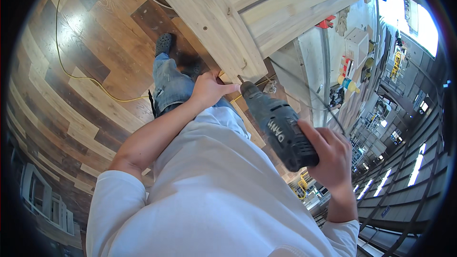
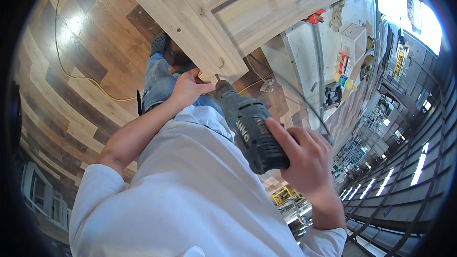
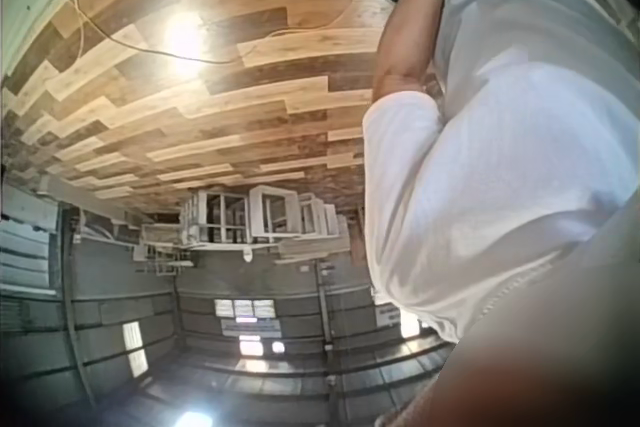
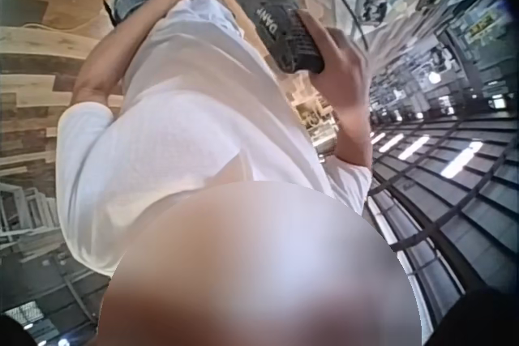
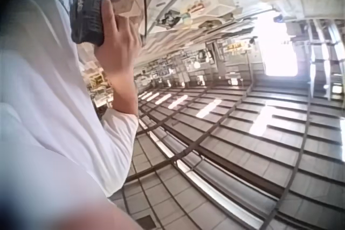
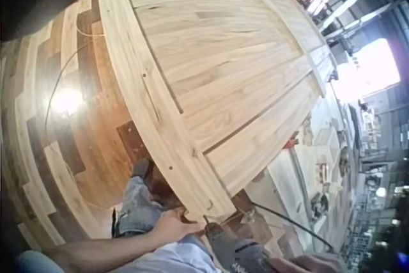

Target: Assembling a wooden door frame by drilling screws into the wooden joints.

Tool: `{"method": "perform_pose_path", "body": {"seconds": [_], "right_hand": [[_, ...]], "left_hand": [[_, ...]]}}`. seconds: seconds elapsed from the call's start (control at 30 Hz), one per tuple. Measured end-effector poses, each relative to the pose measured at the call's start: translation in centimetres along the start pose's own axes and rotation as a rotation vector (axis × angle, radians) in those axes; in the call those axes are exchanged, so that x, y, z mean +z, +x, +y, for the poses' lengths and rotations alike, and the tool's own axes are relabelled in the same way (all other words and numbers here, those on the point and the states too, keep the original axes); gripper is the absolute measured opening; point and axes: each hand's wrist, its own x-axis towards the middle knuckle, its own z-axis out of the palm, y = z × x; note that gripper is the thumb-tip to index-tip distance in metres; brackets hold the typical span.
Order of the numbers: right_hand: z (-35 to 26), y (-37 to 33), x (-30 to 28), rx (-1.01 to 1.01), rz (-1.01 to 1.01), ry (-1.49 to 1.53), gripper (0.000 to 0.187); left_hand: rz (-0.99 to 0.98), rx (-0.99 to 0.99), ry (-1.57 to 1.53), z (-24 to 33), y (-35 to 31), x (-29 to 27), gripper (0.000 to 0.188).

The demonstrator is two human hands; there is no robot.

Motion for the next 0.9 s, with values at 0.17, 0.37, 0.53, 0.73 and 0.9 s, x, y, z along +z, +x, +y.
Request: {"method": "perform_pose_path", "body": {"seconds": [0.17,0.37,0.53,0.73,0.9], "right_hand": [[1.0,1.4,-1.0,-0.096,-0.052,-0.137,0.072],[0.9,1.8,-1.1,-0.125,-0.051,-0.131,0.074],[0.4,1.9,-1.5,-0.088,-0.116,-0.167,0.075],[-0.9,4.1,-3.0,-0.355,-0.129,-0.432,0.062],[-1.1,5.1,-3.9,-0.326,-0.141,-0.424,0.069]], "left_hand": [[-0.004,0.05,-0.133,-1.3,0.3,0.3,0.047],[-0.013,0.003,-0.114,0.0,0.1,0.0,0.046],[0.022,-0.027,0.026,0.7,-0.1,-0.3,0.047],[0.026,-0.022,0.05,0.7,-0.3,-0.5,0.047],[0.029,-0.002,0.002,0.2,-0.1,-0.2,0.047]]}}
